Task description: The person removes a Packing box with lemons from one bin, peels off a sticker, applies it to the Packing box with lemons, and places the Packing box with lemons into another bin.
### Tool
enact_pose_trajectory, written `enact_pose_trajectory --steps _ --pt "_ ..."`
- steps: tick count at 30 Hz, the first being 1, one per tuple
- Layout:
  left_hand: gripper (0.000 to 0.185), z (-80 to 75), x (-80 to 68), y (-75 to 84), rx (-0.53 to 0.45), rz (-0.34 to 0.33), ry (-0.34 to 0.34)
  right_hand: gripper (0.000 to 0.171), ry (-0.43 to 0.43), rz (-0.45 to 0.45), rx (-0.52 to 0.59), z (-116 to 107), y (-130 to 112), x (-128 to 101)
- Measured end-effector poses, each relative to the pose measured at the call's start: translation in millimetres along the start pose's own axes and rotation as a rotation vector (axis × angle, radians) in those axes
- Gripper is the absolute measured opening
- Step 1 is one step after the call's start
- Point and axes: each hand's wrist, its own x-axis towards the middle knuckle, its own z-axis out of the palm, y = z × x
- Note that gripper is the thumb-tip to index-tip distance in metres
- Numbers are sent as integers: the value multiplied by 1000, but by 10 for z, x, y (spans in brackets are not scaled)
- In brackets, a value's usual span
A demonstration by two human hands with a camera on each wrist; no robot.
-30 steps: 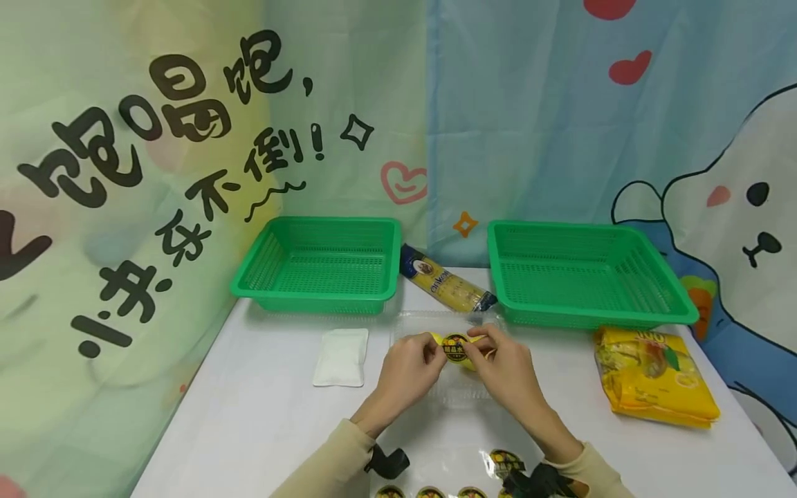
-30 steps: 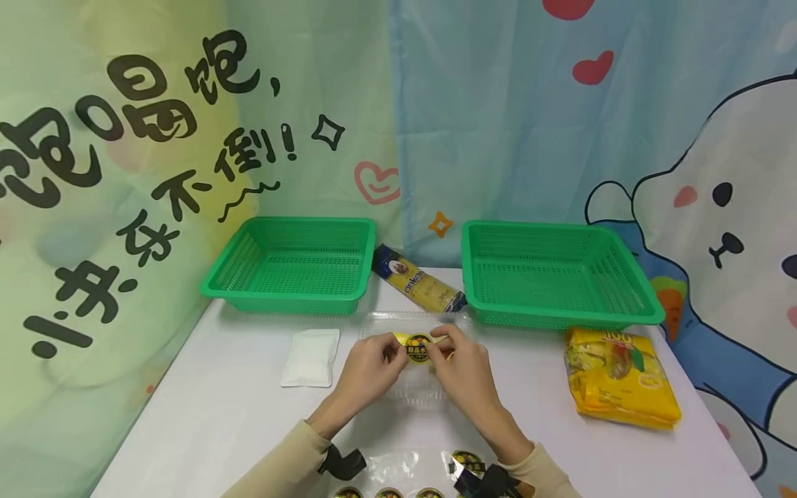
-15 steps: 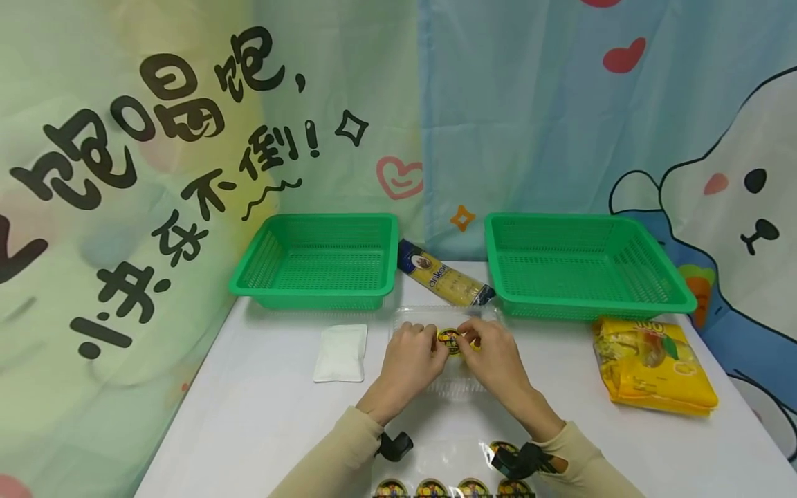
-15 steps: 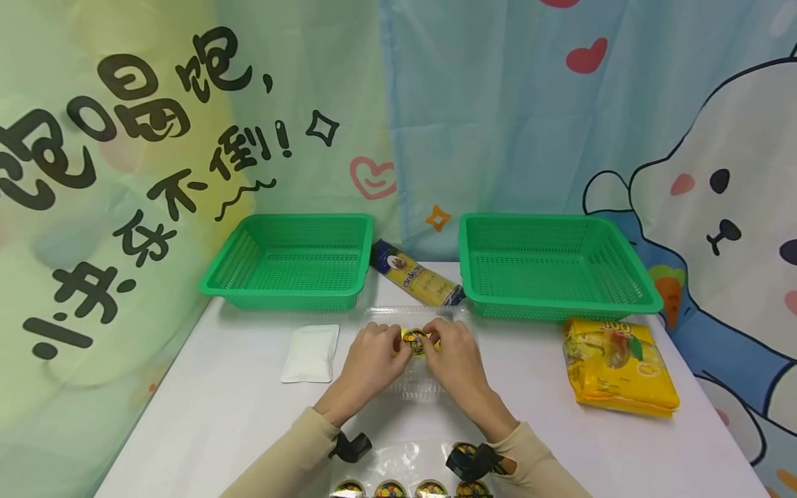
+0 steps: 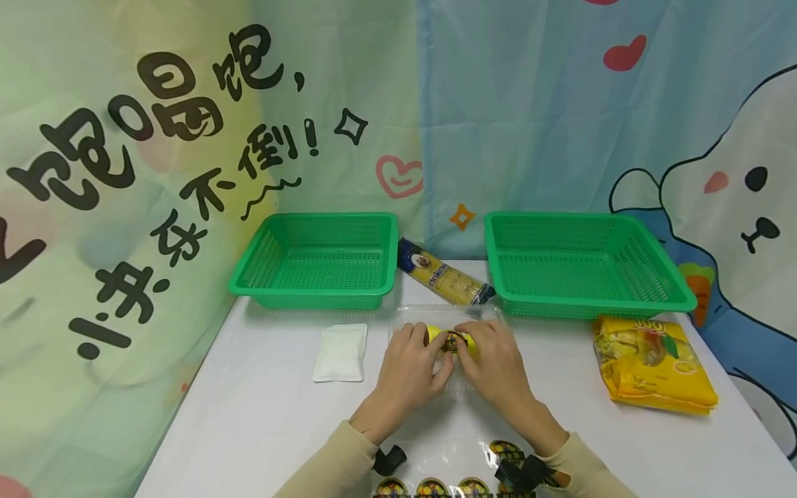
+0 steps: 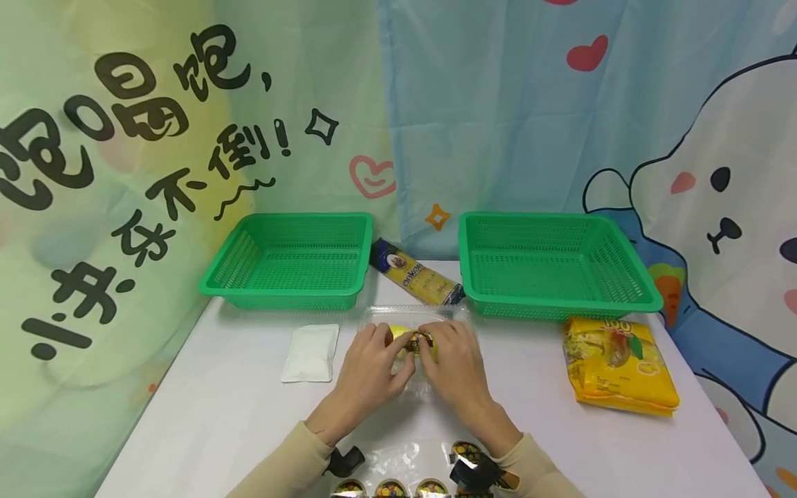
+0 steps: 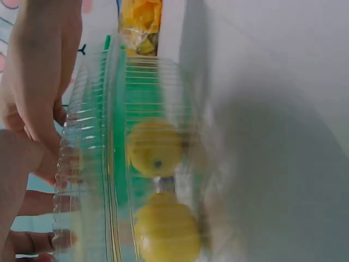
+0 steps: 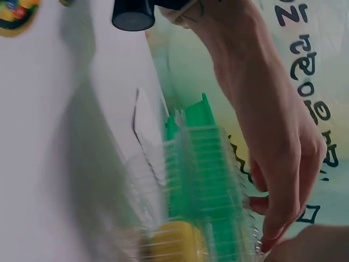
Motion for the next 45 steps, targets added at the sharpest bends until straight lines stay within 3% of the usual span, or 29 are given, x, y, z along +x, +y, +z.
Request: enact_pose_trajectory --steps 3,6,12,18,20,23,27,29,31,33,39,45 --pt "28 -31 -43 -5 60 32 5 23 48 -116 -27 -5 -5 -78" --pt "30 -42 -64 -14 119 41 -5 24 87 -172 -72 0 0 -134" --pt "33 -19 -105 -31 191 55 4 23 125 -194 -132 16 25 -174" --pt "31 25 -121 -112 205 140 129 23 178 -176 -153 9 68 -222" --pt "29 -5 -151 -175 124 107 166 26 195 -129 -120 -27 102 -255" --pt "38 -109 -227 -296 -149 -106 120 36 144 56 17 -144 173 -302" --pt "74 -221 -351 -453 -619 -490 -104 67 -117 373 250 -352 298 -325" --pt "87 -225 -410 -499 -792 -577 -239 82 -260 473 319 -424 348 -335" --pt "97 -204 -461 -519 -903 -588 -333 92 -344 512 368 -451 383 -351" --pt "103 -176 -493 -518 -965 -568 -365 96 -365 519 386 -449 398 -371" --pt "103 -183 -511 -497 -1001 -577 -303 95 -338 504 388 -446 363 -362" --pt "101 -367 -453 -497 -985 -583 -269 95 -352 512 374 -622 244 -250"
